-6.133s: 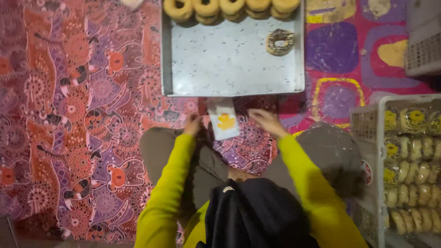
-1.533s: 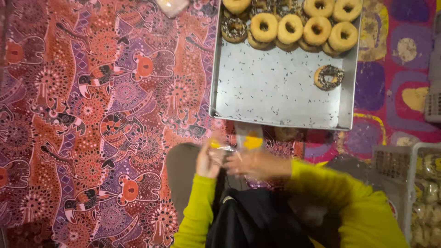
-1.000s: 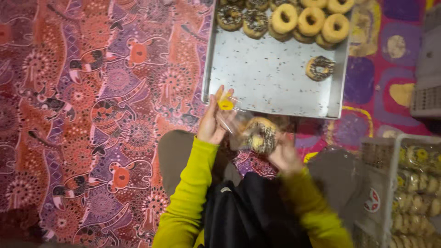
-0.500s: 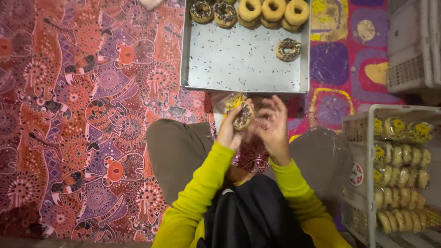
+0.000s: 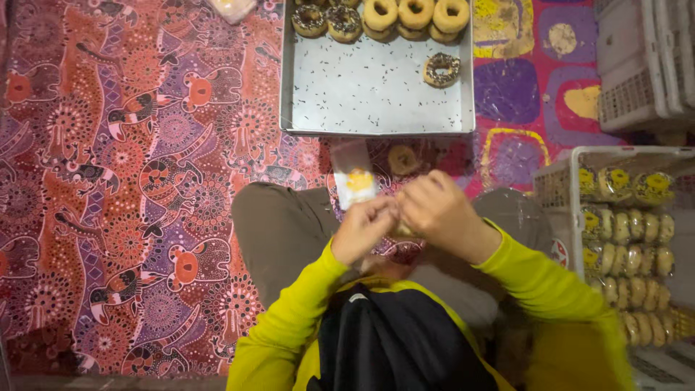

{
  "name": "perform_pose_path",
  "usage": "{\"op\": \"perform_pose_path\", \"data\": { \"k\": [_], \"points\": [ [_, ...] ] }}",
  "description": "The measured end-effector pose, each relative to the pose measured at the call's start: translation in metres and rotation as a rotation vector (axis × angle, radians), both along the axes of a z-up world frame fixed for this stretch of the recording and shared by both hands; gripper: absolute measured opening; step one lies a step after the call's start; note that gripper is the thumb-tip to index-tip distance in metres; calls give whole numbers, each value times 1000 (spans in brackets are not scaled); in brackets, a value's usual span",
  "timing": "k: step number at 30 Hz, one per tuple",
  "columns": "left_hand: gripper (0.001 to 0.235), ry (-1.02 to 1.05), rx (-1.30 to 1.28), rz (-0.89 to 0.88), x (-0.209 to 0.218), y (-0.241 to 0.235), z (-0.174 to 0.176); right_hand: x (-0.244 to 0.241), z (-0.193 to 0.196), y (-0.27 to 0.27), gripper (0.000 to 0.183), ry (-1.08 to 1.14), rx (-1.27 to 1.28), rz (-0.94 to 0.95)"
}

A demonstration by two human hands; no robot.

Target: The person sits on the floor and repeatedly picks donuts from a metal tray, places them into small plastic bags, and arranges the bags in a white plastic crate. The person handles the donuts one at a time and continues until the tray is empty.

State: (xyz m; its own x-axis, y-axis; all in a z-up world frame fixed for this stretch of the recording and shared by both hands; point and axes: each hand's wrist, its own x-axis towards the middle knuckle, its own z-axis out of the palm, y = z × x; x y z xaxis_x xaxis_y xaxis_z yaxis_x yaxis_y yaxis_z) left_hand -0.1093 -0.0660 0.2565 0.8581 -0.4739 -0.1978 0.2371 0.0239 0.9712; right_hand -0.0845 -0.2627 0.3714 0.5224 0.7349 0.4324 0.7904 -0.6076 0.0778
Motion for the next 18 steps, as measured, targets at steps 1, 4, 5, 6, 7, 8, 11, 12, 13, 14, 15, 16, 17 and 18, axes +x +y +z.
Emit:
{"op": "perform_pose_path", "data": {
  "k": [1,4,5,6,7,8,11,12,13,14,15,16,17,18],
  "points": [
    [19,-101,134,-22,-6,4,11,3,6,-5,15,-24,-109,45],
    [26,-446,354,-156,-11,20,31,17,-5,-25,13,283,42,10],
    [26,-585,292,-236,-7,25,34,21,-16,-28,16,466,35,0],
    [27,-723,227,-317,-2,30,36,20,-32,-28,19,648,26,-10],
    [20,-941,313,-264,11,28,34,20,-47,-30,23,811,12,-33],
    [14,-1157,397,-205,23,25,30,18,-65,-30,26,974,-1,-56],
    [32,-330,-367,-63,3,21,6,-37,-123,0,24,1328,512,12],
    [44,190,-749,-16,-2,21,-2,-54,-136,16,15,1203,1053,98],
    [43,158,-652,106,-8,20,-11,-62,-146,34,13,1248,1305,0],
    [42,128,-554,227,-19,17,-20,-67,-154,54,12,1279,1558,-104],
    [42,116,-450,345,-30,17,-30,-71,-160,72,11,1302,1818,-232],
    [40,88,-361,455,-32,20,-42,-62,-166,83,12,1427,1889,-197],
    [38,61,-268,566,-35,27,-52,-50,-173,94,17,1557,1957,-159],
    [37,34,-172,675,-34,36,-61,-34,-179,102,22,1689,2022,-118]
  ]
}}
